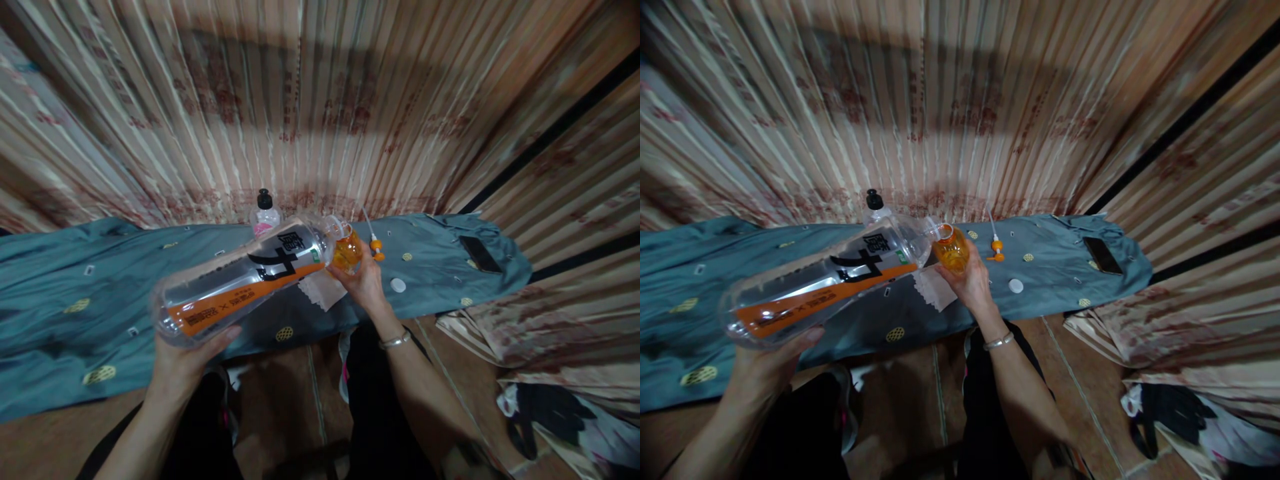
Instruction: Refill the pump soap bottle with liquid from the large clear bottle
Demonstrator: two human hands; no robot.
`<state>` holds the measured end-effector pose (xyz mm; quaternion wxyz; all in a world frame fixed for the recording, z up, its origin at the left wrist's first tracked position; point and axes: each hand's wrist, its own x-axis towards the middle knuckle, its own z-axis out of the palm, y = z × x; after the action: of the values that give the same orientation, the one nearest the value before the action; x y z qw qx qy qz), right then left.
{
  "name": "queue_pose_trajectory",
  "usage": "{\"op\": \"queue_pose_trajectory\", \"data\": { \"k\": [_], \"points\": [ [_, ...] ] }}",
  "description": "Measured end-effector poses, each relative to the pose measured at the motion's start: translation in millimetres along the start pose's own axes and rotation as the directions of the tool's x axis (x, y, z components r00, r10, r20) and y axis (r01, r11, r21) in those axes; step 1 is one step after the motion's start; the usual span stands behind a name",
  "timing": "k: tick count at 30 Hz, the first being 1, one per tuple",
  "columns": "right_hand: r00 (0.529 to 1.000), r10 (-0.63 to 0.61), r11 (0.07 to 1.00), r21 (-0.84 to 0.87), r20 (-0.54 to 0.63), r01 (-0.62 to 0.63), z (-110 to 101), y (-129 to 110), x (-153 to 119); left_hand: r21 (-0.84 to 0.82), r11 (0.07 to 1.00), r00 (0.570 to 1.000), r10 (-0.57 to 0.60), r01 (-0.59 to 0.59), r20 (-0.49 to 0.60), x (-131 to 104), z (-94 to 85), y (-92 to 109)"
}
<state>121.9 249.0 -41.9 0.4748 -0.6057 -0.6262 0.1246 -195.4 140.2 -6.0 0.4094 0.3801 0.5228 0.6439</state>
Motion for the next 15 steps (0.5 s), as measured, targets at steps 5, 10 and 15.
{"op": "queue_pose_trajectory", "data": {
  "k": [5, 10, 15],
  "points": [
    [1.0, -0.005, 1.0, 0.007, 0.018, 0.005, -2.1, -1.3, 1.0, 0.037, 0.999, 1.0, 0.011, -0.01, -0.007, -0.6, 3.4, 2.5],
    [1.0, 0.017, 1.0, 0.017, 0.021, -0.018, -1.5, -1.5, 0.8, 0.015, 1.0, 1.0, -0.005, 0.006, -0.03, -5.0, 10.3, 8.3],
    [1.0, 0.031, 0.999, 0.008, -0.005, -0.031, 0.1, 0.1, 1.1, 0.009, 1.0, 1.0, -0.013, 0.013, -0.024, -7.7, 13.4, 7.1]
  ]
}}
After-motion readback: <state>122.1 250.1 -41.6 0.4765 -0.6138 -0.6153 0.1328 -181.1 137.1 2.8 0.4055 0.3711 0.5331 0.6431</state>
